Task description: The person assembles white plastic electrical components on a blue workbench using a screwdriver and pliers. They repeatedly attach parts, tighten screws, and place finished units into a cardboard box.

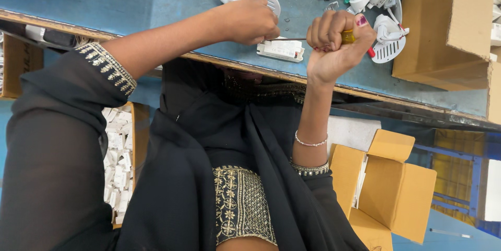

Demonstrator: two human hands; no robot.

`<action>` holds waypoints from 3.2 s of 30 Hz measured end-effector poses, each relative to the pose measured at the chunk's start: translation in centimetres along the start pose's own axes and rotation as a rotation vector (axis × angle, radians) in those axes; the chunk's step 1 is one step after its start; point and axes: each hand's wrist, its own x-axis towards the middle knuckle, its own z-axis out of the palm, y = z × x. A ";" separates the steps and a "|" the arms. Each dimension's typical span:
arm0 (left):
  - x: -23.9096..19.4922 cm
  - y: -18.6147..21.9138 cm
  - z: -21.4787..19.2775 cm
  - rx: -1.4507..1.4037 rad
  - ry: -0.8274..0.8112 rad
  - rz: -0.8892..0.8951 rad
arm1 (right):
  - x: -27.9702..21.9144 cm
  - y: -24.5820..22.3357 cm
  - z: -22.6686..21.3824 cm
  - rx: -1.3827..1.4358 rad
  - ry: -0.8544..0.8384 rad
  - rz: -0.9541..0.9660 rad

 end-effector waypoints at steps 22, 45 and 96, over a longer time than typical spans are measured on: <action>-2.5 1.6 -0.5 -0.061 0.235 -0.080 | 0.1 0.1 -0.4 0.028 0.000 -0.002; -1.2 1.7 0.0 0.186 0.170 -0.077 | 0.1 -0.9 0.0 0.030 0.043 0.079; -3.1 4.8 2.0 -0.133 0.445 -0.342 | -0.2 0.2 0.1 0.082 0.036 -0.005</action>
